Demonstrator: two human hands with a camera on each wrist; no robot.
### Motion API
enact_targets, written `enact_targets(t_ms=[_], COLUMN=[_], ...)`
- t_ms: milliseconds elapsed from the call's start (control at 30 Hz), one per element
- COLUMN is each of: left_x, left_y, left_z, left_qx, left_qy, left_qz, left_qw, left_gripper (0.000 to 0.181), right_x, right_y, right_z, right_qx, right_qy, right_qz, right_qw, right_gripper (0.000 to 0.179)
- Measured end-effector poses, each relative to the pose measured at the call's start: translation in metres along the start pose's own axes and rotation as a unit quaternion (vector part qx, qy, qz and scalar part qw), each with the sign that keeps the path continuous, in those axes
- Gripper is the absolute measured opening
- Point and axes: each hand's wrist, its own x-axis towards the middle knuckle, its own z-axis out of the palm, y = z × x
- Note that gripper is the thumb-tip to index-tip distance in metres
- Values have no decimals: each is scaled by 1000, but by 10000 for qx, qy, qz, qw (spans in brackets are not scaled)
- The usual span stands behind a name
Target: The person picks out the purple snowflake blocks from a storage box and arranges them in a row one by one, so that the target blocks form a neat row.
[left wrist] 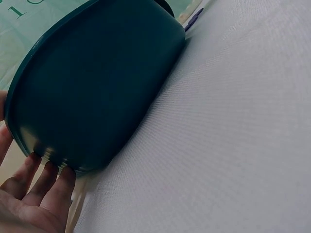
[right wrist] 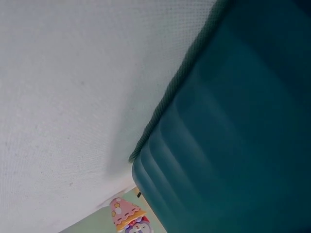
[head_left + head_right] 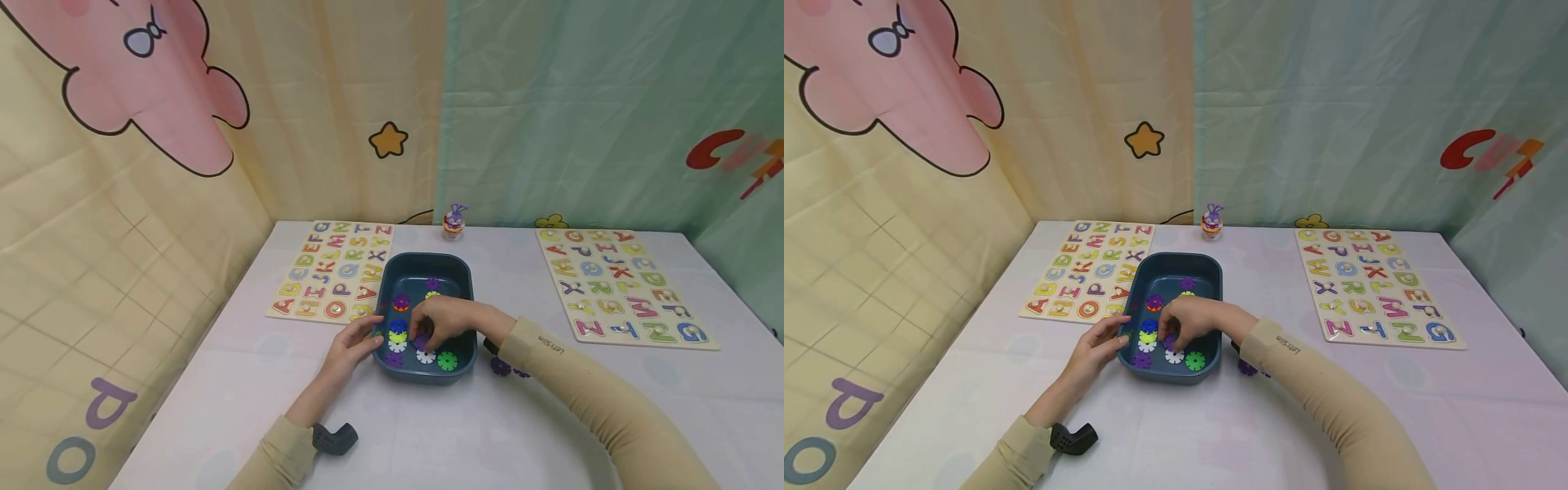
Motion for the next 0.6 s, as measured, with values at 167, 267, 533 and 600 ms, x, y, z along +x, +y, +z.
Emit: enact_targets(t_ms=[167, 267, 533, 600], left_x=[0, 0, 0, 0], left_y=[0, 0, -2, -2], left_z=[0, -1, -1, -1], left_qx=[-10, -22, -6, -16], left_qy=[-28, -46, -56, -47], left_qz=[35, 37, 46, 28], left_qw=[10000, 10000, 10000, 10000], left_gripper=[43, 44, 45, 45], right_x=[-2, -2, -2, -3], right_y=[-4, -5, -6, -6], right_z=[1, 3, 3, 2], right_qx=[-157, -313, -243, -167], right_qy=[6, 39, 93, 99], right_qz=[61, 73, 119, 123], right_qw=[9999, 9995, 9996, 9997], right_gripper=[26, 28, 29, 29])
